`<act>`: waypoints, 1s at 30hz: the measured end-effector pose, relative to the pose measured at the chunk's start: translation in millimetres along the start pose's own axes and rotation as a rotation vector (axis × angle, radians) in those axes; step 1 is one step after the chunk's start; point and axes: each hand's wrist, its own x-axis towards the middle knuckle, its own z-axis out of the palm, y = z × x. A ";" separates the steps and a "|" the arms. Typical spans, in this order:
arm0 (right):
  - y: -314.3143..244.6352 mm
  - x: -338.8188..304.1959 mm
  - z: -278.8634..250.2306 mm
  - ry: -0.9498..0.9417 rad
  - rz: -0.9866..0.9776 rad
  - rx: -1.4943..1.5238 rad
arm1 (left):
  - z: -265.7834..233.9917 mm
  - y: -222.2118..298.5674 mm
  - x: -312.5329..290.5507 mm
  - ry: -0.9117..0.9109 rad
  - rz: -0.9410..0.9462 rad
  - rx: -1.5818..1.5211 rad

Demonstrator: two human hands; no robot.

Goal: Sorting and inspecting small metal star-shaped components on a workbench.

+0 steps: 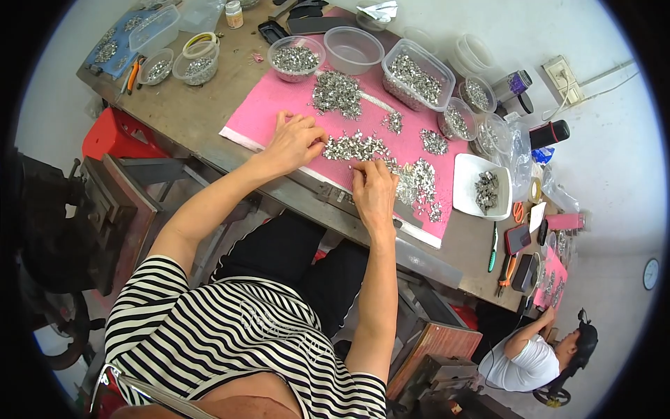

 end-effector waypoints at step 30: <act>14.0 -73.4 -32.0 0.099 -0.123 0.022 | 34.2 90.6 -31.4 0.030 0.411 -0.267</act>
